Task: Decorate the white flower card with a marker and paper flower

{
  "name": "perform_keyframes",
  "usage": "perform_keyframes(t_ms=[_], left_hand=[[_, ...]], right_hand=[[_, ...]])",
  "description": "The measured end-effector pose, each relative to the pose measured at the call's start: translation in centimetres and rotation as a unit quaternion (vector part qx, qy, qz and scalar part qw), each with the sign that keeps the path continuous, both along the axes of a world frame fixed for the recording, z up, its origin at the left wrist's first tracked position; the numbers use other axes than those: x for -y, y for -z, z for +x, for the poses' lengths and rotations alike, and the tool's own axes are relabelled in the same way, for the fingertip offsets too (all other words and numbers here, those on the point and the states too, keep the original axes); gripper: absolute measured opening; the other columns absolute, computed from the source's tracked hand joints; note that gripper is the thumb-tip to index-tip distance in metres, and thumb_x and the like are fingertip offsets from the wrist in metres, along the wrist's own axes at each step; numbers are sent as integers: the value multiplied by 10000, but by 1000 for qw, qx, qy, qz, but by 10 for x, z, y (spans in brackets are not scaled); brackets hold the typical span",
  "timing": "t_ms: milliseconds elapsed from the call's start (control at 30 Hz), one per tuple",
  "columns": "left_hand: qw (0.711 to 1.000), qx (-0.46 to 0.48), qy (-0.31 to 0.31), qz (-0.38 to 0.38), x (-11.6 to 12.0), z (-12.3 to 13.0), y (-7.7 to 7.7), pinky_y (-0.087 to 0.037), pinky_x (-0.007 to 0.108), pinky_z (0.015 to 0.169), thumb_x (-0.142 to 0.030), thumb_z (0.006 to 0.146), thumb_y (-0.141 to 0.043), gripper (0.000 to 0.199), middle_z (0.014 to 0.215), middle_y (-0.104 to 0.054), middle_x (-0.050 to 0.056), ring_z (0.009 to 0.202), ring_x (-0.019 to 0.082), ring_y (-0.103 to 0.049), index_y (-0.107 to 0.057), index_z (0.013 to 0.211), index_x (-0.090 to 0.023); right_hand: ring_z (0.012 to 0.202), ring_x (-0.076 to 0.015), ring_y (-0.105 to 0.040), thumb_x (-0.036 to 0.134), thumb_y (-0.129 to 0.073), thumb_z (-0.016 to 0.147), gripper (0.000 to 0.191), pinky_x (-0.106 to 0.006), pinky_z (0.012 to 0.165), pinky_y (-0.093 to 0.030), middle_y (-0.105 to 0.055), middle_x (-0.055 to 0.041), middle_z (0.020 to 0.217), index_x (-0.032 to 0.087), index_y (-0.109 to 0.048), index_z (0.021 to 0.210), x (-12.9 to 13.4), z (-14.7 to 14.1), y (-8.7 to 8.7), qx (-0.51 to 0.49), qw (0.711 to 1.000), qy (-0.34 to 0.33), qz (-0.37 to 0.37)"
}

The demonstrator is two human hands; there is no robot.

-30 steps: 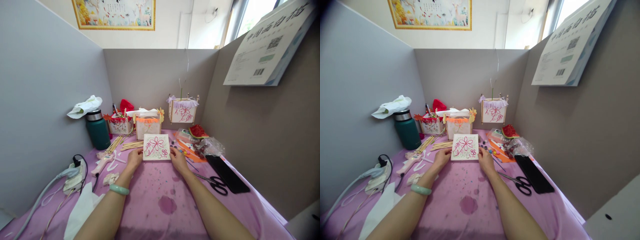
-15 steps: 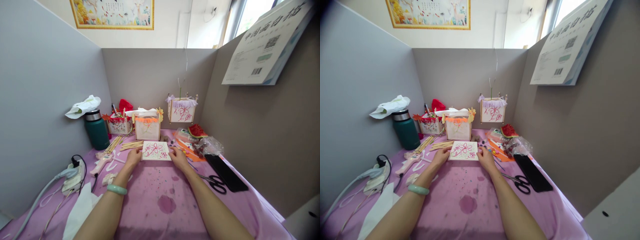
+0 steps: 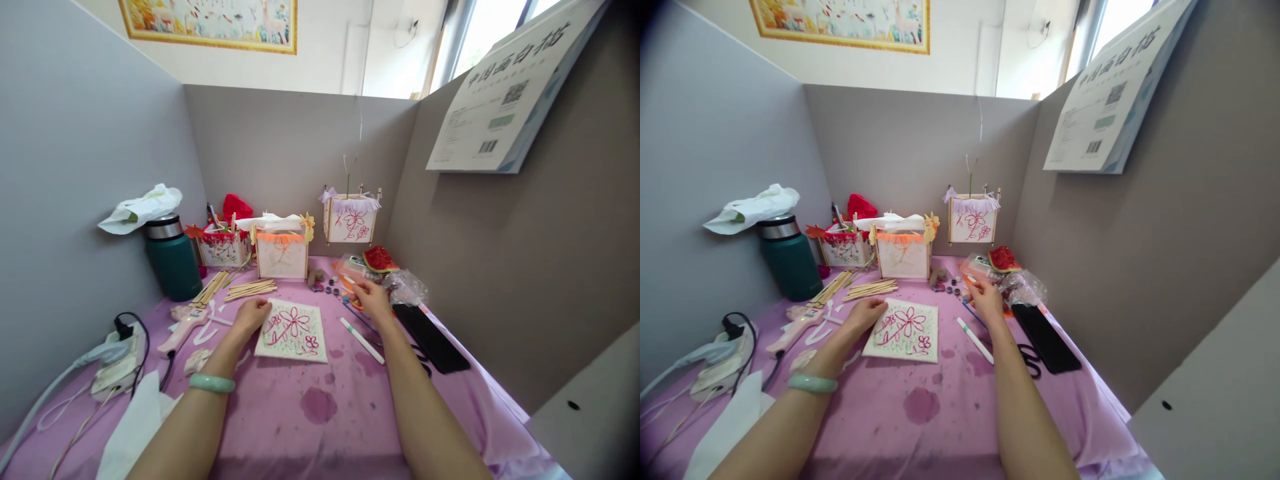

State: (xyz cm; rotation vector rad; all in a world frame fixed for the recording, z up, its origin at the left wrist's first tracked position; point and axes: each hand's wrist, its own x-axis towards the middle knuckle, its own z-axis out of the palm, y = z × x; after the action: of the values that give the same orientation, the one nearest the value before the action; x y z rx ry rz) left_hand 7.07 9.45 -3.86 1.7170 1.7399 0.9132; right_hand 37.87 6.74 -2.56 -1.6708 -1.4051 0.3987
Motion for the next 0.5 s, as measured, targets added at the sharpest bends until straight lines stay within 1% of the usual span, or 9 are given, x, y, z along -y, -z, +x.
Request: perform_keyframes(t_ms=[33,67,100,167,233,300,367,433,500], left_hand=[[1000,-7,3,-4,0,0,0,-447,235,567,-295,773,-539,231,799,-728,92,712,205,-657,-706,803,-138],[1000,-12,4,-7,0,0,0,-446,237,575,-292,776,-535,232,809,-729,96,723,209,-659,-707,806,-139],[1000,-19,1,-10,0,0,-1,-446,240,587,-284,777,-534,230,825,-731,100,739,212,-661,-707,817,-138],[999,-34,-14,-13,-1,1,-2,-450,248,625,-261,769,-546,225,875,-730,114,788,224,-663,-705,862,-130],[998,-50,-31,-15,-1,3,-4,-452,259,668,-246,762,-561,248,940,-722,132,845,238,-660,-698,928,-123],[997,-63,-40,-17,-1,4,-5,-451,264,696,-247,763,-567,278,986,-712,143,883,245,-654,-691,977,-119],[997,-71,-37,-20,1,6,-6,-450,257,695,-253,764,-570,284,988,-714,135,886,238,-654,-693,985,-123],[996,-76,-24,-28,3,8,-5,-449,244,651,-269,774,-555,260,910,-728,105,810,216,-665,-705,943,-140],[996,-82,-7,-40,6,8,-4,-440,242,584,-311,807,-510,260,742,-723,75,669,196,-659,-717,835,-155]], right_hand=[[599,-140,-617,310,-455,842,262,-210,522,-416,-689,-33,682,157,-659,904,-2,8,0,15,999,44,-3],[604,-143,-617,292,-471,826,236,-212,520,-409,-688,-34,673,164,-665,863,-2,15,0,28,997,71,-8],[592,-146,-610,291,-505,802,203,-214,511,-398,-682,-31,650,169,-669,801,-2,21,-1,37,996,79,-15],[536,-141,-581,323,-574,759,200,-217,488,-368,-657,-19,581,176,-654,650,2,27,-2,71,996,42,-44],[488,-127,-549,356,-634,715,247,-217,473,-341,-626,-2,521,179,-624,543,8,25,-3,115,990,-24,-81],[468,-120,-528,354,-695,652,232,-216,465,-321,-602,14,487,187,-615,513,14,18,-4,156,977,-81,-122],[463,-122,-516,303,-746,572,161,-219,462,-309,-600,20,493,202,-630,529,18,9,-3,196,961,-103,-165],[471,-130,-511,243,-744,542,107,-229,465,-303,-610,11,524,209,-643,550,21,0,-1,238,943,-117,-199],[488,-138,-510,195,-703,559,65,-239,477,-297,-618,-4,556,203,-639,552,22,-5,-1,260,936,-124,-204]])
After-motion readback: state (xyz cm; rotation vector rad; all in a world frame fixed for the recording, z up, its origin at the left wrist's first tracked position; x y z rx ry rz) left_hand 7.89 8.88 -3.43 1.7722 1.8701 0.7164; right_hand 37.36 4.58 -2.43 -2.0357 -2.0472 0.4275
